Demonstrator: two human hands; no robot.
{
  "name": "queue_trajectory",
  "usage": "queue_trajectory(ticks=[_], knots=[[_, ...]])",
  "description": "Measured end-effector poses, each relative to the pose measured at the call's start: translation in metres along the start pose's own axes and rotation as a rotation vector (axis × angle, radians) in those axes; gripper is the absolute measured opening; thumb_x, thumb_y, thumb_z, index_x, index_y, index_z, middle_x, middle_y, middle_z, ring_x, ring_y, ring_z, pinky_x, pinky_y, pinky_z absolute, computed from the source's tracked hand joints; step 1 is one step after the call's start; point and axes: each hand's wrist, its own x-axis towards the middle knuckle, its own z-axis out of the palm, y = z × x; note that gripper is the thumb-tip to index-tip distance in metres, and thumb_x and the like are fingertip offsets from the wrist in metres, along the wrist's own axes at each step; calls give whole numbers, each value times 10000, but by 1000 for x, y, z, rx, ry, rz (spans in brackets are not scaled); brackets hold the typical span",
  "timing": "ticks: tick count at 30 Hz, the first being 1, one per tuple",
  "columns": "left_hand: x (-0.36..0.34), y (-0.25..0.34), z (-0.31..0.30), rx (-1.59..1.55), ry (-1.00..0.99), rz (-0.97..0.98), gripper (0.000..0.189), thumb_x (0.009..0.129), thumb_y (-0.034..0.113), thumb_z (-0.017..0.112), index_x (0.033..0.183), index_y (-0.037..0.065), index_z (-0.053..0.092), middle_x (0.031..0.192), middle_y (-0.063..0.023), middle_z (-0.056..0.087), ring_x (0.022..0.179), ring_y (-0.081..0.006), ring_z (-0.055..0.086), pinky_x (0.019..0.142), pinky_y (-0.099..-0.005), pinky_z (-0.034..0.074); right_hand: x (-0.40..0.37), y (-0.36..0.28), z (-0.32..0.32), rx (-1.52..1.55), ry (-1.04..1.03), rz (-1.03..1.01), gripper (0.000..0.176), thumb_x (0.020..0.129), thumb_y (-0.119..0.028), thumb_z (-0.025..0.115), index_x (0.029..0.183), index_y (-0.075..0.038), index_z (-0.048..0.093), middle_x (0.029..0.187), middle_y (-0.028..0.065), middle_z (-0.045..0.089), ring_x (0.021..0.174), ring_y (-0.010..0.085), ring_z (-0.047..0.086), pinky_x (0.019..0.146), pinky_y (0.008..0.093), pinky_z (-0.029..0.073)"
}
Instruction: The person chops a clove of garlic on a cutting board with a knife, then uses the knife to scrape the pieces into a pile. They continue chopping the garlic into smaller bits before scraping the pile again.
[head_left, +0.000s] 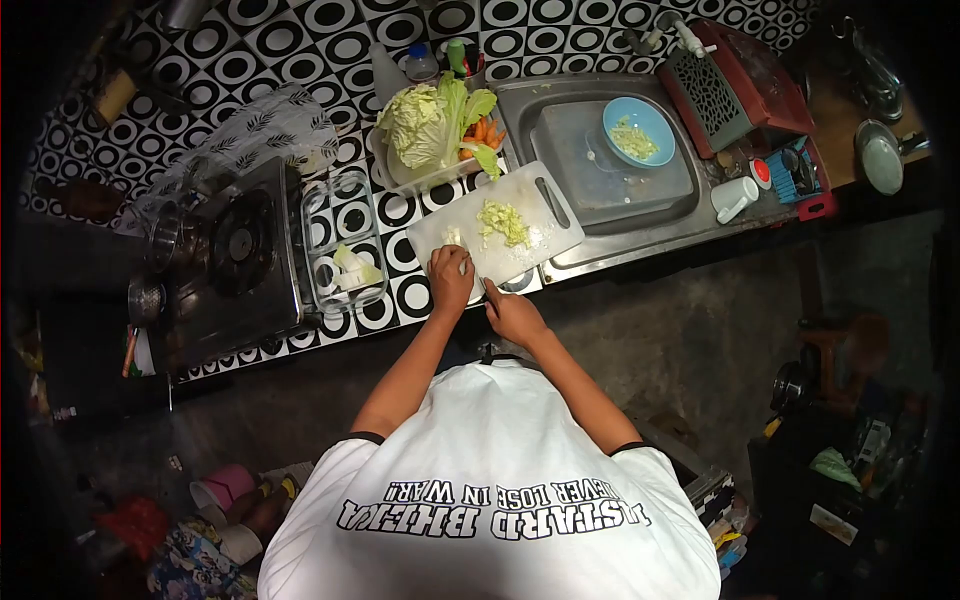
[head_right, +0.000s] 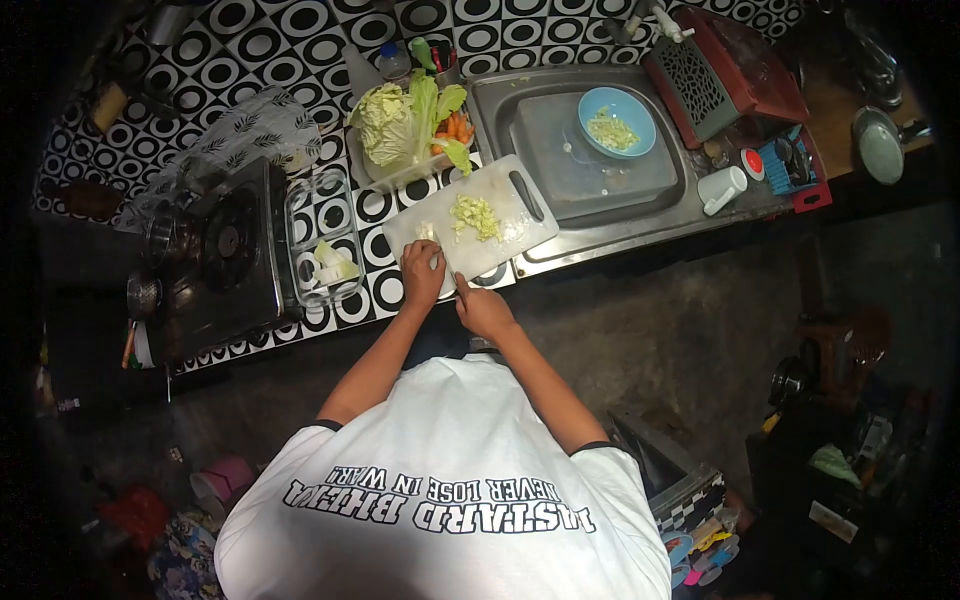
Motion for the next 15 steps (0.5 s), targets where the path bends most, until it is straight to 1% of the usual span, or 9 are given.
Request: queue_trajectory(ticks=[2,4,8,11,13,15], knots=[[1,0,0,-1,-8,4,80,758,40,699,832,41,671,931,-50,627,941,-268,568,826,-404,436,-1,-1,-1,1,0,10,520,919,-177,521,1391,7,406,780,267,651,725,420,646,692,504,506],[1,0,0,-8,-29,-2,105,752,27,684,856,27,669,956,-69,634,961,-282,568,853,-395,432,-4,-4,-4,28,7,10,515,915,-176,525,1384,11,423,768,262,650,722,417,646,691,503,507],[2,-1,-2,2,-79,33,116,756,23,679,871,30,671,958,-66,634,969,-280,566,855,-390,425,-6,-5,-3,21,27,35,514,911,-174,528,1380,14,433,760,256,650,723,416,647,692,502,509],[5,-4,-4,-6,-114,72,131,758,23,678,888,33,676,965,-60,635,979,-269,565,864,-384,414,-7,-6,-1,28,87,24,513,911,-175,529,1378,14,431,742,251,648,714,415,647,690,502,510],[7,-7,-6,-9,-141,104,137,758,28,684,894,35,684,972,-55,638,983,-254,567,871,-381,409,-7,-10,-2,8,42,58,506,911,-176,530,1370,12,430,742,255,645,714,414,647,690,505,510],[8,-10,-7,-1,-157,131,135,755,32,688,889,37,687,973,-49,641,981,-245,569,876,-376,404,-7,-13,1,25,74,64,501,912,-177,526,1367,9,430,740,258,644,712,416,646,689,508,510]])
